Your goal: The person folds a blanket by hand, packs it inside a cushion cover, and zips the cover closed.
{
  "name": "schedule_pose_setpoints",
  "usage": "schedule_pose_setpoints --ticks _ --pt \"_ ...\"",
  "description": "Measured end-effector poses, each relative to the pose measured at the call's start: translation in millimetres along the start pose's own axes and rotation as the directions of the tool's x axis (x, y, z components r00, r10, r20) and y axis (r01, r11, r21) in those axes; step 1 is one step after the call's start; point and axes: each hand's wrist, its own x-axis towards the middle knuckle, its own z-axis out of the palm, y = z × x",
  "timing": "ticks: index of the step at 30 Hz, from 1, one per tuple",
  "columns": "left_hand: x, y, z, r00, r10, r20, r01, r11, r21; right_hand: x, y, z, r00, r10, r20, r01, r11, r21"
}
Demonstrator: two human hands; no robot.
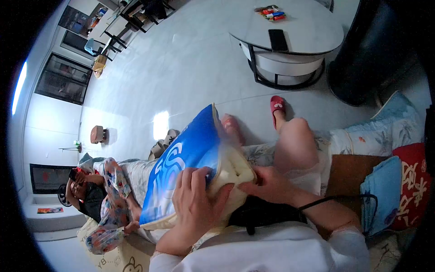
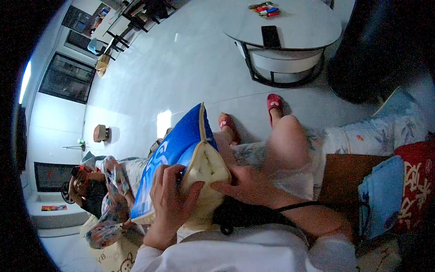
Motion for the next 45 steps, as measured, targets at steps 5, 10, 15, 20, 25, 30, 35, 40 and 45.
schedule_pose_setpoints --ticks 5,10,15,20,25,30,35,40,45 --pt "-3 -11 25 0.990 0.061 -0.124 -0.054 0.997 0.058 14 -5 17 0.989 -0.148 0.021 0.149 0.986 -0.068" --pt "-9 -22 38 0.926 -0.002 -0.378 -0.016 0.999 -0.043 21 -19 38 0.990 0.015 -0.140 0.062 0.848 0.526" --pt "-26 -26 59 0.921 0.126 -0.369 -0.138 0.990 -0.005 25 -12 41 0.969 -0.053 -0.240 0.158 0.883 0.442" --pt "-42 -30 54 0.921 0.164 -0.354 -0.132 0.985 0.114 19 -1 40 0.942 -0.304 -0.144 0.327 0.929 0.171" --pt "-39 -54 42 0.922 0.137 -0.362 -0.058 0.974 0.220 38 -7 14 0.845 -0.535 0.026 0.522 0.812 -0.260" --pt "-38 -53 32 0.891 0.184 -0.414 -0.153 0.982 0.107 90 0 -10 0.716 -0.695 -0.067 0.509 0.586 -0.630" --pt "-24 -33 -16 0.851 0.341 -0.400 -0.332 0.938 0.094 117 -36 -29 0.663 -0.720 0.205 0.576 0.317 -0.753" --pt "-6 -11 -85 0.753 0.274 -0.598 -0.316 0.948 0.036 77 -116 -65 0.554 -0.800 0.231 0.772 0.390 -0.501" --pt "-11 -19 -74 0.486 -0.180 -0.855 -0.474 0.768 -0.431 -12 -216 -82 0.390 -0.829 0.402 0.839 0.139 -0.527"
